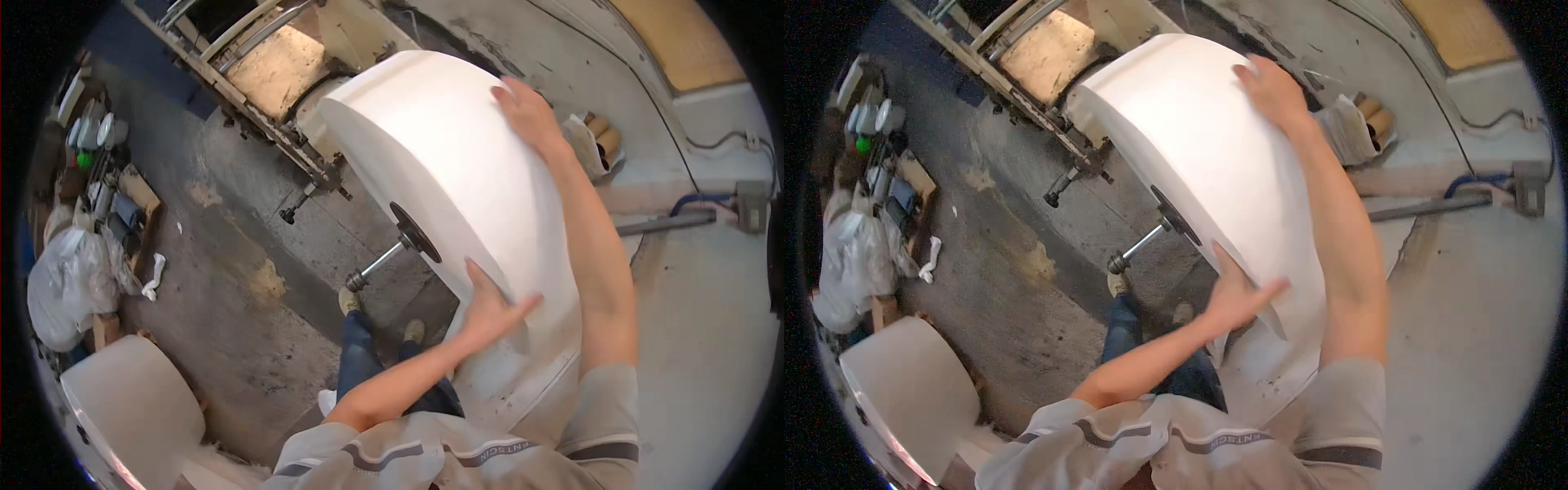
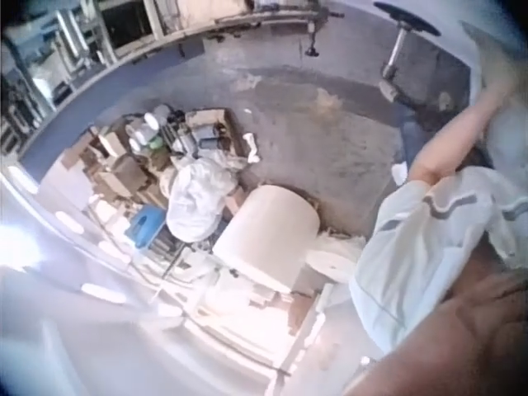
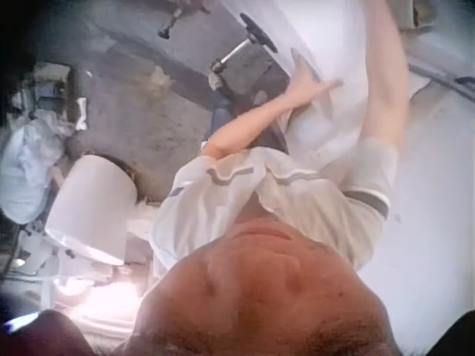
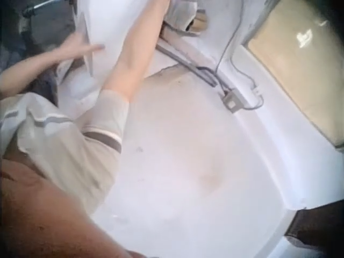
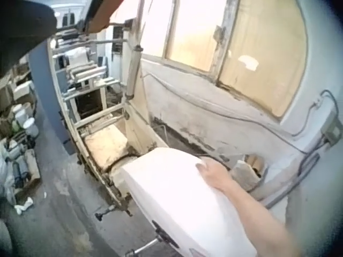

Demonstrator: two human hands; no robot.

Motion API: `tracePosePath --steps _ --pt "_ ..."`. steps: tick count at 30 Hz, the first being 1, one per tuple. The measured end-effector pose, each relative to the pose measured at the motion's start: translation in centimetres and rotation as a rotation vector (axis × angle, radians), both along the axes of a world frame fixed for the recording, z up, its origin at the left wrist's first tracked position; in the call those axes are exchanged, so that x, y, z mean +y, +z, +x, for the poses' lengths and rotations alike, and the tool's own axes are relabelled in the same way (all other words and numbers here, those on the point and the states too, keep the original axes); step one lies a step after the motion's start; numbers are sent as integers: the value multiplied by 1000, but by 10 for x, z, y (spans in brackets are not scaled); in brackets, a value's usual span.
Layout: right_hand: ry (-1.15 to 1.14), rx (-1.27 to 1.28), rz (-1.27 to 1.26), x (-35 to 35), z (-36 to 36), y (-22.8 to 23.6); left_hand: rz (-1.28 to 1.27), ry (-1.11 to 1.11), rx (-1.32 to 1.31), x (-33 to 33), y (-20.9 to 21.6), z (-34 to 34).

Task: Loading a large roll of paper onto a machine spindle and removing the protective wrapping.

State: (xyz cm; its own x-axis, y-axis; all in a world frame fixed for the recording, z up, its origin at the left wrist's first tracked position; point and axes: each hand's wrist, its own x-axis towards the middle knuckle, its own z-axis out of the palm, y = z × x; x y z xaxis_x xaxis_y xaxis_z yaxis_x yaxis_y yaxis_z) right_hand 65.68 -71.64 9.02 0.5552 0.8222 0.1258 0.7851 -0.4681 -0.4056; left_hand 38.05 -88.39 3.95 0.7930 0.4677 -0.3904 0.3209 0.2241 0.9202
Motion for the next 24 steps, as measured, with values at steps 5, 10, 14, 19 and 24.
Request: tracePosePath --steps 5,10,14,19,24 --pt "164 212 413 -107 -76 51 -141 158 -118 44 12 -9" --pt "-367 790 505 -344 -165 43 20 77 80 68 8 1" --pt "-940 794 449 -529 -257 -73 16 59 193 89 -19 2" --pt "-1097 893 16 -710 -414 -208 -174 130 178 103 -14 15" --pt "-1119 1136 -131 -756 -426 -228 -134 206 123 100 3 15"
